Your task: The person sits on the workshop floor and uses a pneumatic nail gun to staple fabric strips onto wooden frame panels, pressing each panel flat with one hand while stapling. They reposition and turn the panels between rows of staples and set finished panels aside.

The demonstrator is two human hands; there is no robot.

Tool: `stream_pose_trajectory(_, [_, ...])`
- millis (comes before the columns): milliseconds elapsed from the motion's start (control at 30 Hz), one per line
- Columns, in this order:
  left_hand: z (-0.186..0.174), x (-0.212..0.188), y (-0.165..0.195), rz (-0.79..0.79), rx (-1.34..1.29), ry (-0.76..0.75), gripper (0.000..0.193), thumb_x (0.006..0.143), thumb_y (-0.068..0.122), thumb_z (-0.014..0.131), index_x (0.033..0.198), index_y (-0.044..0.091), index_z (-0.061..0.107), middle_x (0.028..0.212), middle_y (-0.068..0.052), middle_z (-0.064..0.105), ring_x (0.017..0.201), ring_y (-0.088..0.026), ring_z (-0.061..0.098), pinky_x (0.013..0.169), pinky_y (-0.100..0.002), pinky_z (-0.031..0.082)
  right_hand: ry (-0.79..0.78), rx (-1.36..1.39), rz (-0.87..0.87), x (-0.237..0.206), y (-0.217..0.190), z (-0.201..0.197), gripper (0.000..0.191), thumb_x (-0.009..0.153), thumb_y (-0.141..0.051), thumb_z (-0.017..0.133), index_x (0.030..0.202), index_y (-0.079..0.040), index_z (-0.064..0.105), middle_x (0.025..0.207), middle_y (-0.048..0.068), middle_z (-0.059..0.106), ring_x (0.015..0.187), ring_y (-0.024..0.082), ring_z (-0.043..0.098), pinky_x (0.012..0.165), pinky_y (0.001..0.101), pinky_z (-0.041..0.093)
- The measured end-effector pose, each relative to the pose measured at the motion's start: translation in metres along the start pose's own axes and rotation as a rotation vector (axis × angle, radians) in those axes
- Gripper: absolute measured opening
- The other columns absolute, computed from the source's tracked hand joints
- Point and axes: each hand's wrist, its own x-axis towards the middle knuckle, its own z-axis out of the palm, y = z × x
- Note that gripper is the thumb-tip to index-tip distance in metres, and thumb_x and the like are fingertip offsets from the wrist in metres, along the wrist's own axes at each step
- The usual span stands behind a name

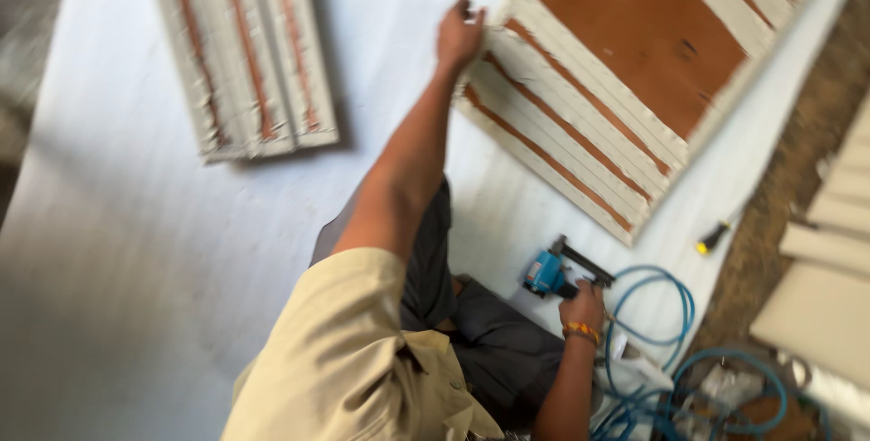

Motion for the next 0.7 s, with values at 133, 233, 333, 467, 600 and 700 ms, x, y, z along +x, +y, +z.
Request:
stream_pose_trajectory(133, [-0.015,-0.004,0.013,-0.07,-0.025,-0.049,0.053,0.096,0.041,0.061,0.135,0.005,0.061,0.131,-0.017,0.068,0.119,-0.029,0.067,0.103,-0.044,0.052,0.084,0.1,0.093,-0.007,-0.018,-0.005,0.019,0.085,-0.013,0.071,0.104,-0.009,0.072,0.105,0.016,0.072,0.096,0.037,0.07,0.085,0.0474,0.057])
stream_pose_trajectory(233, [-0.027,-0.007,0.029,-0.061,-0.119,-0.086,0.055,0.096,0.042,0.059,0.138,0.005,0.058,0.133,-0.016,0.067,0.117,-0.028,0.069,0.103,-0.045,0.052,-0.024,0.013,0.056,-0.009,-0.04,-0.004,0.01,0.093,-0.025,0.071,0.097,-0.016,0.073,0.089,0.013,0.074,0.088,0.037,0.072,0.079,0.0482,0.057])
stream_pose_trajectory(333, [-0.042,-0.01,0.041,-0.003,-0.129,-0.165,0.055,0.095,0.043,0.058,0.136,0.006,0.06,0.129,-0.014,0.07,0.114,-0.027,0.07,0.1,-0.044,0.053,-0.128,0.139,-0.09,-0.015,-0.063,0.0,0.016,0.095,-0.028,0.068,0.1,-0.013,0.066,0.078,0.013,0.073,0.078,0.038,0.072,0.071,0.0479,0.057])
stream_pose_trajectory(467, [-0.073,-0.014,0.025,0.114,0.038,-0.398,0.051,0.098,0.047,0.057,0.131,0.008,0.064,0.126,-0.012,0.072,0.114,-0.023,0.071,0.098,-0.04,0.057,-0.078,0.201,-0.084,-0.027,-0.077,-0.005,0.022,0.088,-0.029,0.072,0.1,-0.011,0.064,0.075,0.013,0.072,0.072,0.037,0.072,0.065,0.0459,0.056])
stream_pose_trajectory(600, [-0.133,-0.029,-0.047,0.303,0.163,-0.061,0.037,0.094,0.036,0.067,0.12,0.01,0.07,0.125,-0.012,0.069,0.111,-0.032,0.066,0.092,-0.045,0.054,-0.006,0.23,-0.019,-0.034,-0.086,-0.013,0.022,0.092,-0.029,0.072,0.095,-0.009,0.064,0.071,0.01,0.071,0.067,0.032,0.071,0.064,0.043,0.055])
stream_pose_trajectory(700, [-0.198,-0.04,-0.115,0.442,0.282,0.215,0.03,0.092,0.023,0.077,0.116,0.007,0.07,0.117,-0.012,0.068,0.109,-0.032,0.063,0.091,-0.045,0.052,-0.027,0.262,-0.097,-0.037,-0.097,-0.015,0.025,0.089,-0.031,0.076,0.087,-0.009,0.065,0.071,0.01,0.071,0.066,0.03,0.071,0.064,0.0408,0.055])
